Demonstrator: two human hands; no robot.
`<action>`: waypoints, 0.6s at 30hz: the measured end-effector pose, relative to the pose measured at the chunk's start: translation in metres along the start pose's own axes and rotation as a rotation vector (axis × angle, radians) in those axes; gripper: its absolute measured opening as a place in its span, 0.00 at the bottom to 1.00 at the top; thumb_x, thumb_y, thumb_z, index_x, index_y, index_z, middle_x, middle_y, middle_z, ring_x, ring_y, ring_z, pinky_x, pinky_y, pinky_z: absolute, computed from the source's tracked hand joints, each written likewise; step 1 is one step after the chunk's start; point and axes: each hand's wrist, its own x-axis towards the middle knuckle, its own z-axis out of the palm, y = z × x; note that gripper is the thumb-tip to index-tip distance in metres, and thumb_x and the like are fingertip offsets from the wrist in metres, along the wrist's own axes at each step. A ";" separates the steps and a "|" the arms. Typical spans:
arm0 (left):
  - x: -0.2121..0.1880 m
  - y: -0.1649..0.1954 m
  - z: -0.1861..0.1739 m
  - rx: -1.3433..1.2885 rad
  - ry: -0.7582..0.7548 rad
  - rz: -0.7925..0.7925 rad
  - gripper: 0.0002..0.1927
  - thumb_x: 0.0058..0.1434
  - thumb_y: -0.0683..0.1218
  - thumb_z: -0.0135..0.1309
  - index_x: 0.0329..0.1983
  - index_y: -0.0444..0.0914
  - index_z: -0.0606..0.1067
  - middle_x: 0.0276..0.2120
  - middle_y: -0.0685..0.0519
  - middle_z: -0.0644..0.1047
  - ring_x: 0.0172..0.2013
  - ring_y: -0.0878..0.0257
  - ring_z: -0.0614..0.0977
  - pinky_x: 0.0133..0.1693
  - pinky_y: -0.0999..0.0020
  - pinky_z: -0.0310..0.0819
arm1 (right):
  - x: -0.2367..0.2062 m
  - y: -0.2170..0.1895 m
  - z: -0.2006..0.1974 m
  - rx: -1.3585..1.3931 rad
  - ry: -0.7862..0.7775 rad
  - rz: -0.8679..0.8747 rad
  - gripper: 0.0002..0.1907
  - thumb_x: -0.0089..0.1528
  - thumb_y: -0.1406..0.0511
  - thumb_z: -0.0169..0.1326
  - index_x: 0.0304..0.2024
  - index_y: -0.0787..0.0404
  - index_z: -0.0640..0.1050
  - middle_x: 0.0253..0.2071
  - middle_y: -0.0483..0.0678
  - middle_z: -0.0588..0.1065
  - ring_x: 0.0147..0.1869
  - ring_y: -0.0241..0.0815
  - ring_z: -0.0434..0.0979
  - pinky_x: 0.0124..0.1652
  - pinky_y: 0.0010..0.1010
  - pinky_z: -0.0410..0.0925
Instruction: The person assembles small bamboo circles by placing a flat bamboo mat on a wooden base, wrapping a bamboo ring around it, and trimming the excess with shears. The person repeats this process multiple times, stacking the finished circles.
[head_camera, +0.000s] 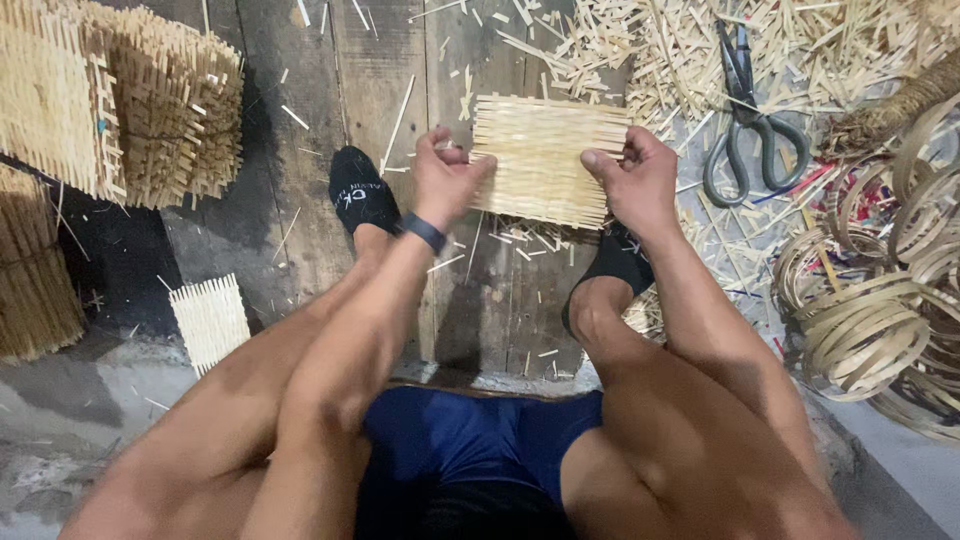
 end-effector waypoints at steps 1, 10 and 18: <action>0.011 -0.009 0.000 -0.215 -0.141 -0.256 0.28 0.49 0.41 0.71 0.51 0.28 0.73 0.42 0.41 0.80 0.40 0.57 0.82 0.42 0.64 0.80 | 0.002 -0.001 0.000 -0.001 -0.003 -0.009 0.11 0.63 0.73 0.63 0.47 0.69 0.78 0.41 0.44 0.80 0.41 0.26 0.77 0.40 0.19 0.71; 0.005 -0.036 0.005 -0.509 -0.240 -0.514 0.27 0.57 0.43 0.69 0.57 0.32 0.72 0.37 0.47 0.82 0.34 0.64 0.81 0.34 0.71 0.74 | 0.004 -0.002 0.000 -0.125 0.027 -0.036 0.09 0.62 0.73 0.65 0.42 0.69 0.78 0.37 0.44 0.80 0.36 0.25 0.75 0.35 0.19 0.69; -0.090 -0.003 0.057 -1.206 -0.080 -0.888 0.16 0.58 0.39 0.62 0.47 0.32 0.71 0.42 0.46 0.80 0.41 0.55 0.84 0.48 0.53 0.83 | 0.005 -0.003 0.001 -0.101 0.040 -0.003 0.11 0.61 0.73 0.65 0.45 0.70 0.78 0.39 0.45 0.81 0.39 0.27 0.79 0.38 0.19 0.72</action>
